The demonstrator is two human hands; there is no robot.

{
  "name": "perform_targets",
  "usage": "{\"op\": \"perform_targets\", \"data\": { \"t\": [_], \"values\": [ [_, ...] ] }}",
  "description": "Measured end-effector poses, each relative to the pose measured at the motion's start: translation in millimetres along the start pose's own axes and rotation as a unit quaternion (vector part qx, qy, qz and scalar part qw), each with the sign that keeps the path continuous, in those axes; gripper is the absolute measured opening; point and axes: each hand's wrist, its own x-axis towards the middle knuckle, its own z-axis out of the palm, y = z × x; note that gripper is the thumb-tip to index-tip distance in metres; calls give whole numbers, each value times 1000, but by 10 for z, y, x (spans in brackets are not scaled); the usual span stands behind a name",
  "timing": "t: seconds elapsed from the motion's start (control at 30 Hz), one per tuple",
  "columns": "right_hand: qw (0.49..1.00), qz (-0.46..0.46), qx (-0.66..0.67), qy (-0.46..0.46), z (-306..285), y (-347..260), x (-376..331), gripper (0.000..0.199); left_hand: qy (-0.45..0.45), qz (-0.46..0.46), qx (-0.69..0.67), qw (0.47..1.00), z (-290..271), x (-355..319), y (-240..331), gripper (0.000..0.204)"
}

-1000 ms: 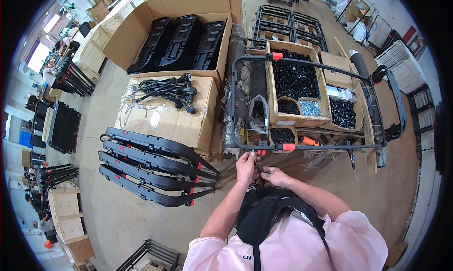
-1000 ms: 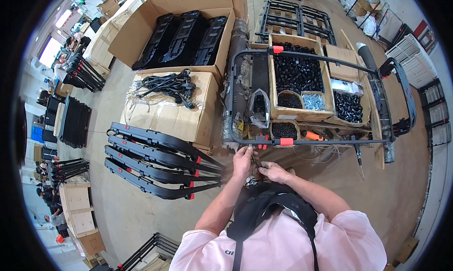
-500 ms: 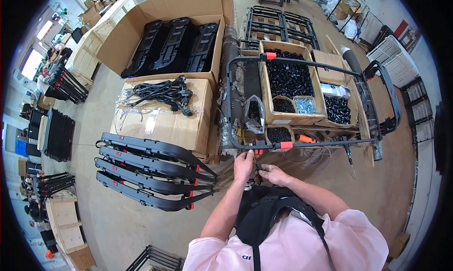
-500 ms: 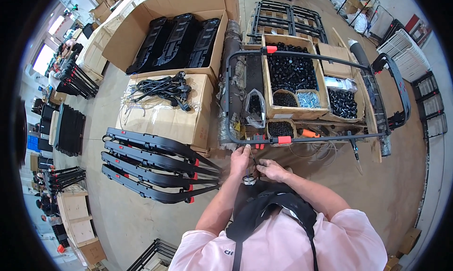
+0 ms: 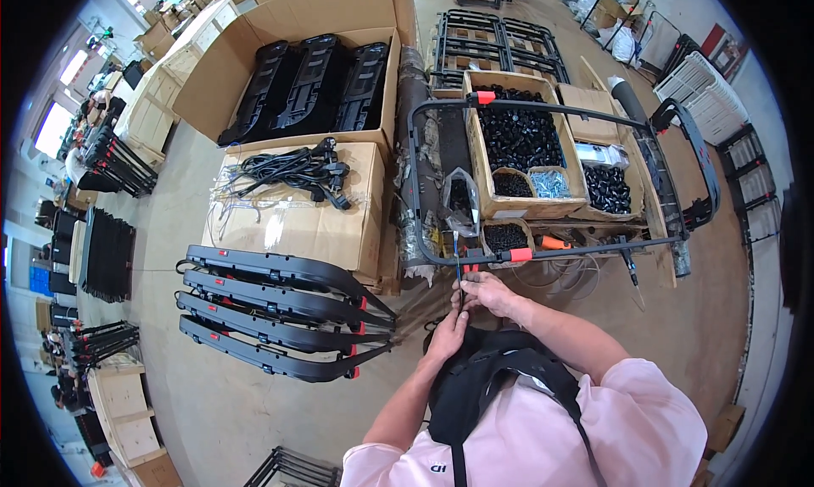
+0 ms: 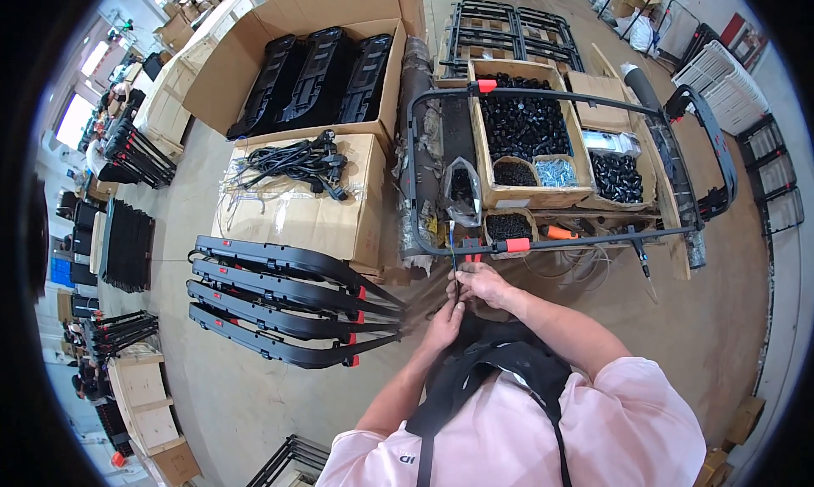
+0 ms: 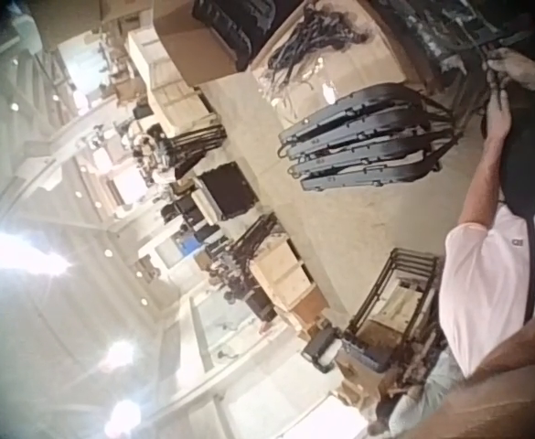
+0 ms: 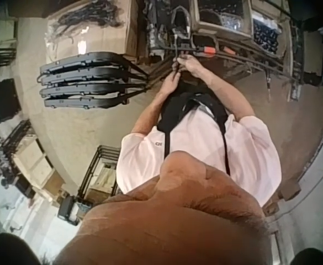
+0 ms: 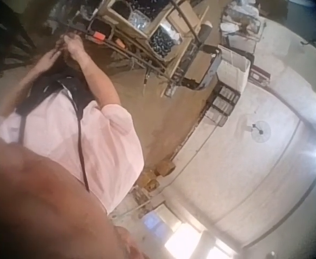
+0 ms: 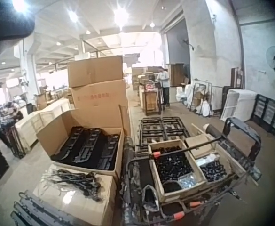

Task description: Assembling a large plastic component onto a metal frame using an electric screwdriver and fasteners in a factory setting.

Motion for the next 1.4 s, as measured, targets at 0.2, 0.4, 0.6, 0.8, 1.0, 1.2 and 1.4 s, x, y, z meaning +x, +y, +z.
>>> {"op": "perform_targets", "data": {
  "t": [0.2,0.4,0.6,0.8,1.0,1.2,1.4],
  "values": [
    [838,-109,-516,137,105,-902,-308,33,-62,-81,-22,995,-176,-36,23,42],
    [809,-30,-569,148,-229,-1392,284,42,-17,-53,-17,998,-156,-31,60,43],
    [927,-78,-362,-52,-575,-1097,832,35,24,-127,32,991,-133,-33,325,43],
    [980,-98,-124,118,-739,-875,1096,28,82,-135,-60,986,17,14,412,31],
    [967,-147,127,164,-654,-1085,1111,27,71,-149,-101,981,65,279,495,25],
    [967,-115,-176,144,-896,-1220,1593,33,65,-144,-101,982,199,240,736,24],
    [990,-133,20,33,-767,-1415,1561,40,158,-129,-140,969,152,636,859,30]
  ]
}}
